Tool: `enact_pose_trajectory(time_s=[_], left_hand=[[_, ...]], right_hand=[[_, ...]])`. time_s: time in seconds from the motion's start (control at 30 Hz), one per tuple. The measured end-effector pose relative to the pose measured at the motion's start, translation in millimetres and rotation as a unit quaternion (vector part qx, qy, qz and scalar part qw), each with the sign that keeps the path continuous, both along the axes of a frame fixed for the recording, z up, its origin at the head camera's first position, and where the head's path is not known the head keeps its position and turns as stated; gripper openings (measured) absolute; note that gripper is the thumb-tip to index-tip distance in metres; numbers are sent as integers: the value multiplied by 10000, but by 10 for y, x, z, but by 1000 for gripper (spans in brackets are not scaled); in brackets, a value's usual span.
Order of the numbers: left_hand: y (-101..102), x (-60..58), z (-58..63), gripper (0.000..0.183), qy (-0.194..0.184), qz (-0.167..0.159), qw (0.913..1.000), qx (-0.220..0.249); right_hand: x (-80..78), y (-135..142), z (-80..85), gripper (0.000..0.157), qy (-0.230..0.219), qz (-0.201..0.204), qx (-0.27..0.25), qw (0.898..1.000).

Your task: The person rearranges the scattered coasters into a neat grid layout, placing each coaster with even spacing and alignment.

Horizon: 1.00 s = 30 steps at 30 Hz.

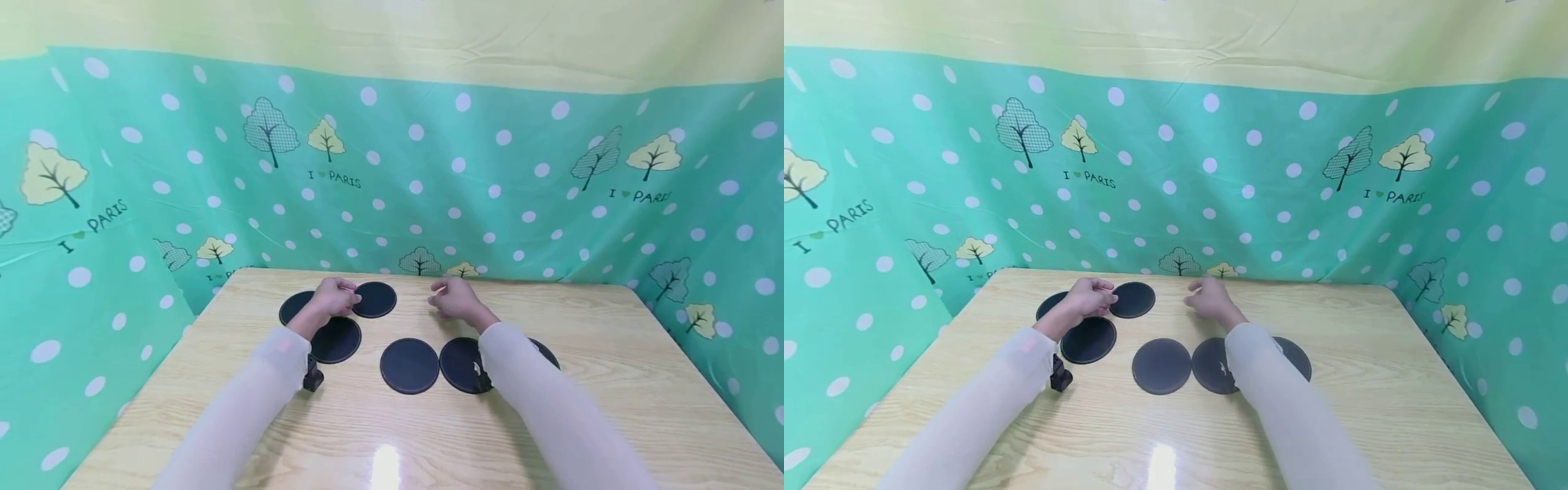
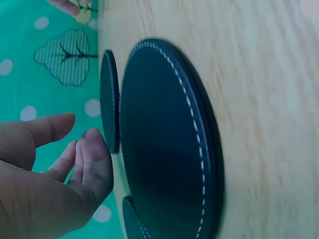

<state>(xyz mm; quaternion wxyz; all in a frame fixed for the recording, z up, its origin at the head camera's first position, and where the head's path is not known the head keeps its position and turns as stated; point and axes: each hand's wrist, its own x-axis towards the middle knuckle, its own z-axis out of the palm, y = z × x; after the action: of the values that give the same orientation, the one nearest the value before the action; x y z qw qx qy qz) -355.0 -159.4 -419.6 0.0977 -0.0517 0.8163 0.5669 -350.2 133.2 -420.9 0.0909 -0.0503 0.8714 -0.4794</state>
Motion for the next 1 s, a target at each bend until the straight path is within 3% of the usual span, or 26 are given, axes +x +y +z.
enact_pose_trajectory(time_s=[0.2, 0.5, 0.77, 1.0], left_hand=[[-83, -103, -58, 45, -204, 180, 9993, 274], [-215, -288, -99, 50, -529, 72, 9961, 699], [-231, -323, -78, 51, -624, -84, 9958, 665], [-216, -346, -60, 47, -710, -146, 9958, 555]], right_hand=[[-52, -206, -70, 40, 49, -173, -56, 9998], [-75, -473, -113, 43, -163, -245, -546, 9981], [-146, -651, -109, 44, -562, -452, -1158, 9907], [-126, -733, -64, 51, -861, -354, -1547, 9836]])
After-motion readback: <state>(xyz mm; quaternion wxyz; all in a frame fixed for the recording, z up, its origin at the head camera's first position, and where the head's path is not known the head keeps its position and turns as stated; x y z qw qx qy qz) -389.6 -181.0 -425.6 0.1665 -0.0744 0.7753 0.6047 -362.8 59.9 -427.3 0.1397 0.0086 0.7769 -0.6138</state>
